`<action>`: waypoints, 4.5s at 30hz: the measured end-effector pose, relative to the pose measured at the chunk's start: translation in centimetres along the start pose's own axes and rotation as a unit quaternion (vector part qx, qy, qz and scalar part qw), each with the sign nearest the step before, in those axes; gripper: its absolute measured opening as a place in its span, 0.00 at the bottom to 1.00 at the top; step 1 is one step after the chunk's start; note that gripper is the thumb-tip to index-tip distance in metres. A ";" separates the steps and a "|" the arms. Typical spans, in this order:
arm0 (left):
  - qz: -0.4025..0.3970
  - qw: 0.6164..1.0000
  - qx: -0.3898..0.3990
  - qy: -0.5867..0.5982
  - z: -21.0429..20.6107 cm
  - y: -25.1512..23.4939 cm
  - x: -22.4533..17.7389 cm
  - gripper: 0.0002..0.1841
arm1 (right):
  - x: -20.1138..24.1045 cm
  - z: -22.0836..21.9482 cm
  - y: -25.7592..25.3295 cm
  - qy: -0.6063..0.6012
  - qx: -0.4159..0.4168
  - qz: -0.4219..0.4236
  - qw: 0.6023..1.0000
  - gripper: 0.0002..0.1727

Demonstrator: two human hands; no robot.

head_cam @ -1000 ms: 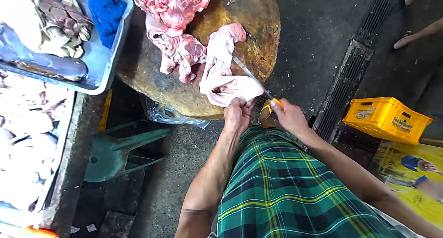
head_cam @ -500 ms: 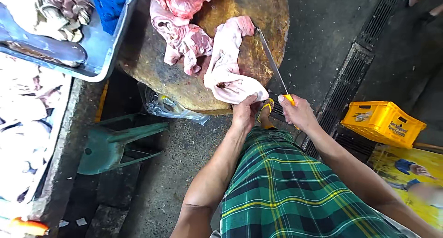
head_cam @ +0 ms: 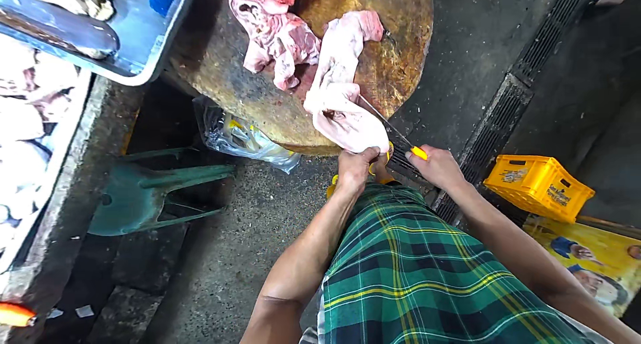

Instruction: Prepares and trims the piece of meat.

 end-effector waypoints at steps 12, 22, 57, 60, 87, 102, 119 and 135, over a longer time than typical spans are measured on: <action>-0.007 0.994 -0.076 -0.072 3.9 1.1 0.3 0.19 | -0.4 3.3 1.9 -0.045 0.036 0.061 0.997 0.31; -0.059 0.983 -0.167 -0.050 -0.9 1.9 1.0 0.12 | 0.9 7.1 -0.5 0.136 0.142 0.155 0.968 0.31; -0.020 0.995 -0.011 -0.097 2.7 0.3 1.0 0.12 | 1.8 6.3 4.2 0.220 0.041 0.123 0.967 0.28; -0.027 0.994 -0.019 -0.102 2.4 0.5 0.6 0.11 | 1.8 6.3 4.0 0.218 0.000 0.094 0.971 0.28; -0.077 0.888 -0.349 -0.287 -0.4 -0.7 -1.4 0.23 | -10.0 9.6 -10.8 -0.151 0.275 0.007 0.949 0.34; -0.139 0.834 -0.025 -0.534 -0.8 -3.4 -15.7 0.22 | -3.9 14.1 -4.1 0.163 -0.110 0.264 0.944 0.27; -0.124 0.765 0.064 -0.628 -3.5 -7.7 -14.8 0.26 | 1.5 14.5 -4.5 0.247 0.072 0.270 0.928 0.23; -0.080 0.807 0.019 -0.585 -3.4 -8.8 -14.8 0.24 | 0.5 15.2 -5.4 0.232 0.031 0.247 0.941 0.25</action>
Point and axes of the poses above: each hand's wrist, its own y-axis away from the middle knuckle, its own z-axis out of the back of the hand, x = y × z, the point moved 1 cm from there along -y, towards the middle knuckle, and after that the axes turned 4 degrees about -z, right-handed, at the moved point
